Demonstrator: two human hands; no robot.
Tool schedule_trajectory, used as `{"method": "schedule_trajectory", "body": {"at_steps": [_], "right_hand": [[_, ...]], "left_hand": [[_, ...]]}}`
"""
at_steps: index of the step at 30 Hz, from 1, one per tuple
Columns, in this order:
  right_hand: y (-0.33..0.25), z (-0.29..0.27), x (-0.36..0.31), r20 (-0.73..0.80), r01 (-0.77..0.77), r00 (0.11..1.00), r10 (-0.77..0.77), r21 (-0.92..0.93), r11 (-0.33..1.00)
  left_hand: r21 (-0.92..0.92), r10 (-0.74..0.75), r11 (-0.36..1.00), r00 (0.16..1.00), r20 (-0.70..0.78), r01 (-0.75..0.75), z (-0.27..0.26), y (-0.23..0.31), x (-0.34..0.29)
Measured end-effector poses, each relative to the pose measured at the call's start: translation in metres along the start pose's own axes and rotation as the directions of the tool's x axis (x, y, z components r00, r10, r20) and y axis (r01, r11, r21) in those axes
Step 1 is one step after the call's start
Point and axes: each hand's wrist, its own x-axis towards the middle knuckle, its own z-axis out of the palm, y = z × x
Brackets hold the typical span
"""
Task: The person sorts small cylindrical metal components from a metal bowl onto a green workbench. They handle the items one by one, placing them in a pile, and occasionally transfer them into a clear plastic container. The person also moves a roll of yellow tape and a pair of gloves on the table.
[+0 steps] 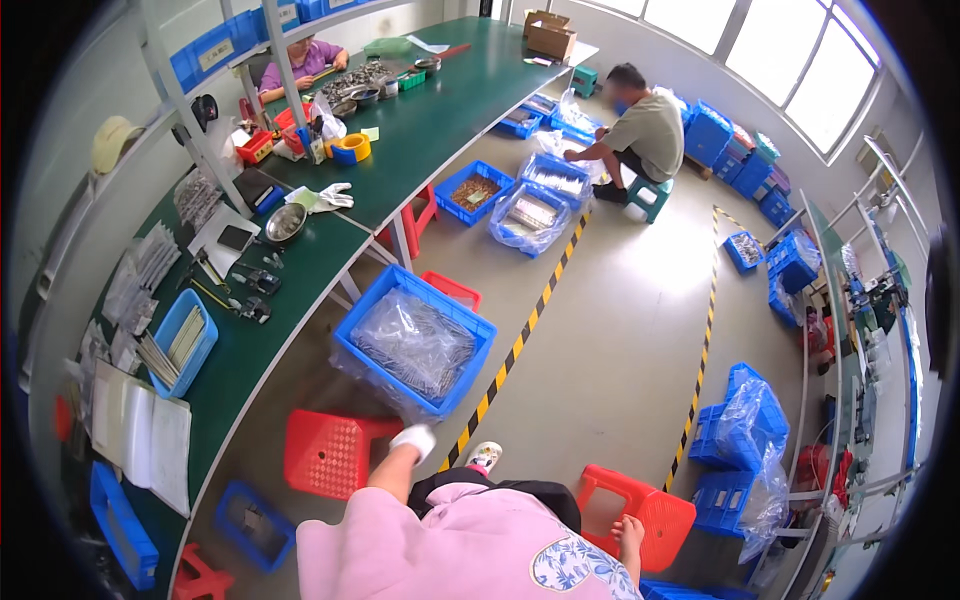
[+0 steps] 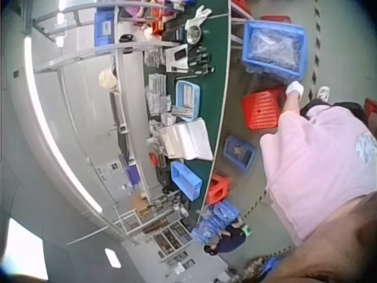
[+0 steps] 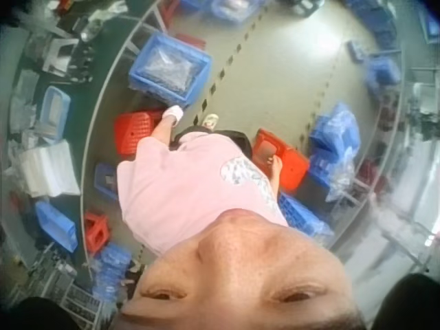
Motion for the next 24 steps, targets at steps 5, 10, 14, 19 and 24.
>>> {"method": "schedule_trajectory", "body": {"at_steps": [5, 10, 14, 19, 24], "right_hand": [[-0.015, 0.055, 0.074, 0.283, -0.172, 0.939, 0.197, -0.112, 0.979], [-0.102, 0.102, 0.181, 0.301, -0.232, 0.888, 0.348, -0.362, 0.903], [-0.196, 0.131, 0.281, 0.323, -0.180, 0.868, 0.378, -0.504, 0.844], [-0.326, 0.128, 0.397, 0.236, -0.111, 0.892, 0.386, -0.712, 0.693], [-0.529, 0.178, 0.609, 0.301, 0.265, 0.952, 0.061, -0.905, 0.333]], "left_hand": [[-0.519, 0.136, 0.805, 0.941, -0.310, -0.287, -0.103, 0.177, 0.071], [-0.242, 0.410, 0.878, 0.909, -0.071, -0.414, -0.097, 0.237, 0.152], [-0.085, -0.148, 0.984, 0.981, 0.129, 0.159, -0.057, 0.179, 0.213], [-0.231, -0.455, 0.841, 0.870, 0.190, 0.490, -0.122, 0.162, 0.204], [-0.992, -0.550, 0.040, 0.832, 0.077, 0.118, -0.136, 0.202, 0.265]]}}
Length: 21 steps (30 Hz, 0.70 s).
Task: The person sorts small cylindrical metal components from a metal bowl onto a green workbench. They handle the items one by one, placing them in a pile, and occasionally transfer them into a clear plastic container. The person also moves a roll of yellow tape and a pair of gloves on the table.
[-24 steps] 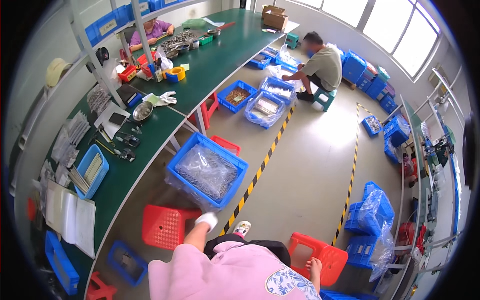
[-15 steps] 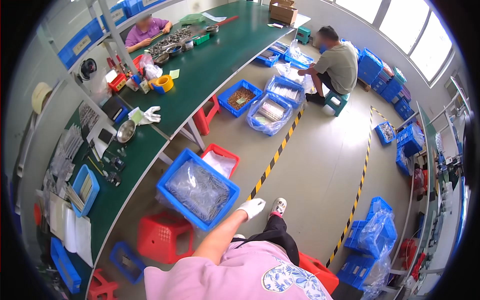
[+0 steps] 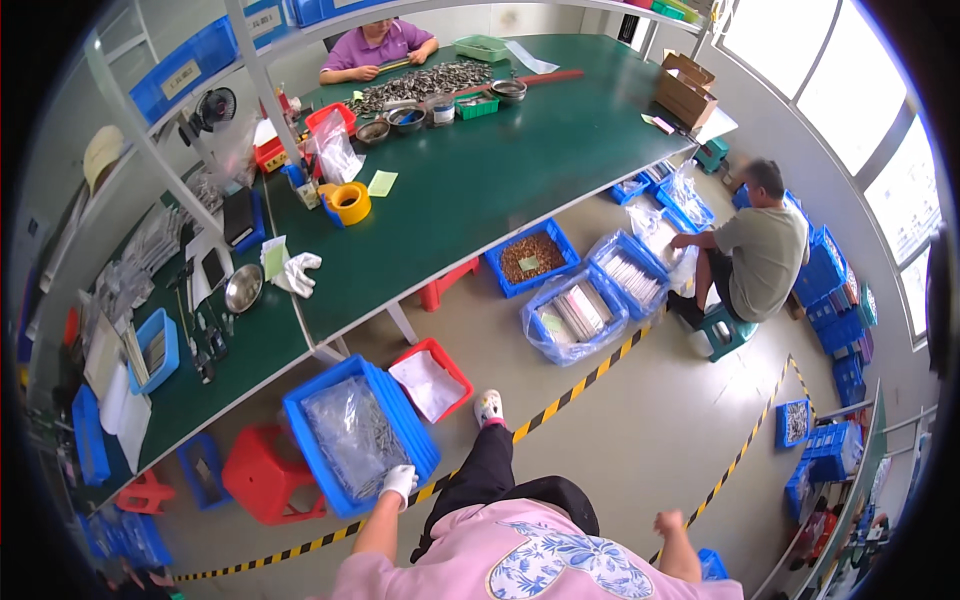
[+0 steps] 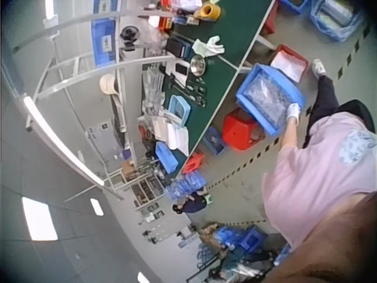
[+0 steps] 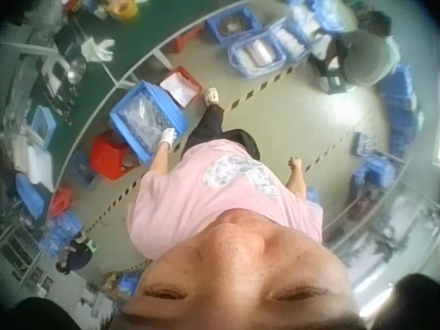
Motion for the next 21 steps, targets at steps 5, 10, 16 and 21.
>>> {"method": "schedule_trajectory", "body": {"at_steps": [5, 10, 16, 21], "right_hand": [[-0.347, -0.108, 0.016, -0.337, 0.501, 0.865, -0.372, 0.636, 0.587], [-0.530, -0.130, -0.033, -0.151, 0.808, 0.590, -0.794, 0.122, 0.577], [-0.674, -0.126, -0.027, 0.106, 0.909, 0.416, -0.903, -0.042, 0.414], [-0.809, -0.135, -0.020, -0.042, 0.981, 0.193, -0.980, 0.023, 0.192]], "left_hand": [[0.066, 0.009, 0.998, 0.958, -0.288, 0.010, -0.021, -0.002, 0.050], [0.348, 0.501, 0.859, 0.754, -0.424, -0.374, 0.011, 0.235, 0.036], [0.584, 0.798, 0.602, 0.384, -0.464, -0.545, 0.004, 0.409, 0.063], [0.736, 0.795, 0.603, 0.314, -0.519, -0.307, -0.007, 0.498, 0.121]]}}
